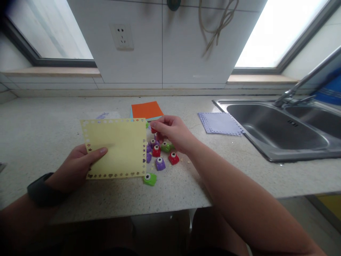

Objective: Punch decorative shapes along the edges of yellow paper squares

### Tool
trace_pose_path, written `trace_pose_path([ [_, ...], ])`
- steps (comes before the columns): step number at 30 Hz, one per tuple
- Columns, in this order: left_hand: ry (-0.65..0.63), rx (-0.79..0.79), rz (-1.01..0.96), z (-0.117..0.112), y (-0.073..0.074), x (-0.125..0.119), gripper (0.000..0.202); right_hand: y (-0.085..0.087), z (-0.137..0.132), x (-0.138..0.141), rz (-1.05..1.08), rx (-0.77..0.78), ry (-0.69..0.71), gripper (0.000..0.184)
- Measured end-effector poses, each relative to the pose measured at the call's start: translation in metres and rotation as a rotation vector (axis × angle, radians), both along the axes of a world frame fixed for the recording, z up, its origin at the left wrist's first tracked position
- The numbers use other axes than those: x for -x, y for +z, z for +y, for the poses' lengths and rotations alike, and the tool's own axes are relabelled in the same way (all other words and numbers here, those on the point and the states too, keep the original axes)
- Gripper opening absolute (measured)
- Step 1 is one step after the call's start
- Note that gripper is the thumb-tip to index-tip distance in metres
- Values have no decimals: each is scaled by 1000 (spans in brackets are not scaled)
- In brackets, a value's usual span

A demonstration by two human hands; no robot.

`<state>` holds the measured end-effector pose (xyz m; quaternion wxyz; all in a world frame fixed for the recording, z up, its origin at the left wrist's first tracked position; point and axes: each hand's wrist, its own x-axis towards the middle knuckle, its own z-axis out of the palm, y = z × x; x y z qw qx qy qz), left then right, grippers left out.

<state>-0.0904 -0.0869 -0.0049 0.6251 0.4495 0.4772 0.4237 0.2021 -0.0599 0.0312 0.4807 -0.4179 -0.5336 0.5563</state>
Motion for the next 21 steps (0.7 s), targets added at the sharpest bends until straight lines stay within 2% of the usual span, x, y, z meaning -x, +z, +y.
trace_pose_path([
  [7,5,-13,0,2,-3,0,31,-7,17,-17,-302,-215,-229,30],
  [12,-15,-4,-44,2,-4,-1,34,-11,24,-26,-601,-300,-289,33],
  [21,-47,-16,-37,3,-6,2,35,-7,20,-27,-942,-336,-141,29],
])
